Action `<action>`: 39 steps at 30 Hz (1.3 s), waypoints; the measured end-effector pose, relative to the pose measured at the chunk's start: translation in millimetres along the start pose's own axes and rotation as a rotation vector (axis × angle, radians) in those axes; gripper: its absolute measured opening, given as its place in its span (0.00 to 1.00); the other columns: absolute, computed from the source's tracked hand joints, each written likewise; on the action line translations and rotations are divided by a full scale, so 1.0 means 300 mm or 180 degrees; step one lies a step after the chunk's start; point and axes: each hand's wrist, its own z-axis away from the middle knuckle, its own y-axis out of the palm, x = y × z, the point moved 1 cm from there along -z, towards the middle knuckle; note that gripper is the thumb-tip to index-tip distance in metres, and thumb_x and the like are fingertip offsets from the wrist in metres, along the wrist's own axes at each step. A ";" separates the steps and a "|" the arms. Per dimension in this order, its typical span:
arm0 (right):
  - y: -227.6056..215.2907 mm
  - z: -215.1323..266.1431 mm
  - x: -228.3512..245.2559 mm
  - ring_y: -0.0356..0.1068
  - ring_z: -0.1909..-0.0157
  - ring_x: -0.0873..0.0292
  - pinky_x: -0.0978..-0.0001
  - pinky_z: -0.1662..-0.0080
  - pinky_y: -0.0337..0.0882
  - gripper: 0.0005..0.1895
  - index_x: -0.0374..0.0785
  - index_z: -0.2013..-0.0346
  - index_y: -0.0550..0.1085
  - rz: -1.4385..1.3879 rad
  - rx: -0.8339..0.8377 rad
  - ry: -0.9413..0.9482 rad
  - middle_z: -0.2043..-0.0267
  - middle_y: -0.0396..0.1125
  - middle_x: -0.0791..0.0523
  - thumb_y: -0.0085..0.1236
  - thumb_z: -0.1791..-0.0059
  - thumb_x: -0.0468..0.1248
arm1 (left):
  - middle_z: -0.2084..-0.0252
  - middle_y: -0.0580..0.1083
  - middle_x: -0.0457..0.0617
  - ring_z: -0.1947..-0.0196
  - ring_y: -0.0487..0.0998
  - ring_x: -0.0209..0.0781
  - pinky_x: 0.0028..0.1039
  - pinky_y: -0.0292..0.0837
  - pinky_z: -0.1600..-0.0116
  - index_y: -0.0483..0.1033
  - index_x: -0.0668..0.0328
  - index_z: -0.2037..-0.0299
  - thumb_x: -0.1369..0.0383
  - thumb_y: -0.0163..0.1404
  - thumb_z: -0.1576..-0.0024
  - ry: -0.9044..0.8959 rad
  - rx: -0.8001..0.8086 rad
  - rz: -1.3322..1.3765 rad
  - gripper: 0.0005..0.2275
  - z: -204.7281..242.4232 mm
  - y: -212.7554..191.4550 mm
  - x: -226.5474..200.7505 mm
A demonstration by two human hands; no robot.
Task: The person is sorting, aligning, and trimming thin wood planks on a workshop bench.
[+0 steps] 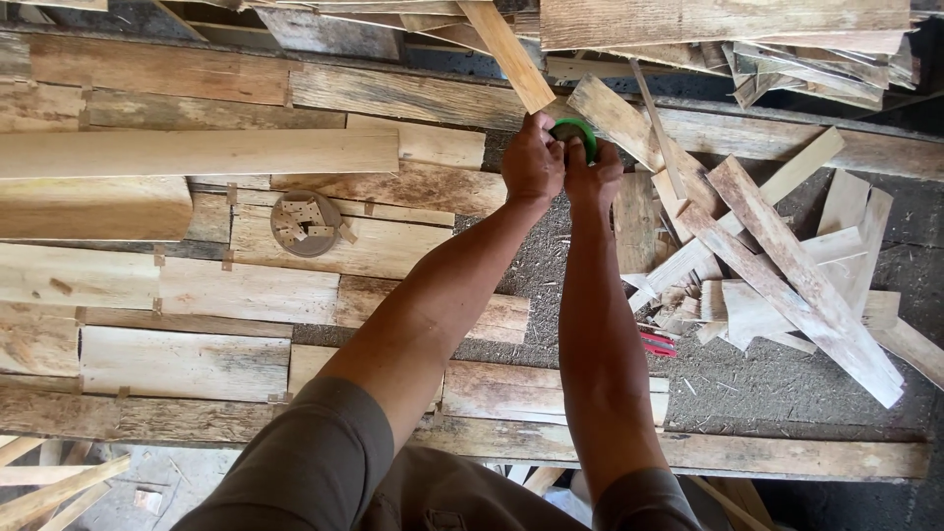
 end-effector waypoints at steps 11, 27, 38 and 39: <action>-0.078 0.256 0.107 0.71 0.68 0.61 0.67 0.63 0.72 0.15 0.35 0.63 0.79 -0.0101 0.0171 -0.0891 0.67 0.73 0.55 0.61 0.45 0.45 | 0.66 0.78 0.52 0.65 0.81 0.37 0.25 0.82 0.60 0.70 0.68 0.52 0.79 0.60 0.44 -0.0048 0.0091 0.2171 0.14 0.141 -0.253 0.207; 0.146 0.849 0.189 0.63 0.69 0.68 0.75 0.67 0.63 0.08 0.33 0.60 0.79 -0.0881 0.2396 -0.0030 0.70 0.69 0.59 0.63 0.45 0.38 | 0.62 0.79 0.51 0.64 0.80 0.37 0.23 0.77 0.57 0.74 0.67 0.52 0.78 0.54 0.40 -0.0082 -0.0720 0.1222 0.07 0.530 -0.907 0.498; 0.316 1.091 0.151 0.78 0.63 0.57 0.66 0.58 0.76 0.10 0.34 0.61 0.78 0.0157 0.2939 -0.1038 0.64 0.77 0.51 0.60 0.50 0.39 | 0.38 0.72 0.59 0.37 0.70 0.61 0.43 0.70 0.36 0.78 0.68 0.51 0.79 0.52 0.51 0.1233 0.0109 -0.1580 0.16 0.711 -1.230 0.656; 0.333 1.103 0.137 0.78 0.63 0.57 0.65 0.57 0.76 0.10 0.34 0.61 0.78 0.0169 0.2900 -0.0989 0.64 0.77 0.50 0.60 0.49 0.39 | 0.36 0.71 0.61 0.35 0.68 0.62 0.43 0.69 0.34 0.78 0.69 0.49 0.79 0.52 0.49 0.1359 0.0186 -0.1645 0.16 0.718 -1.222 0.671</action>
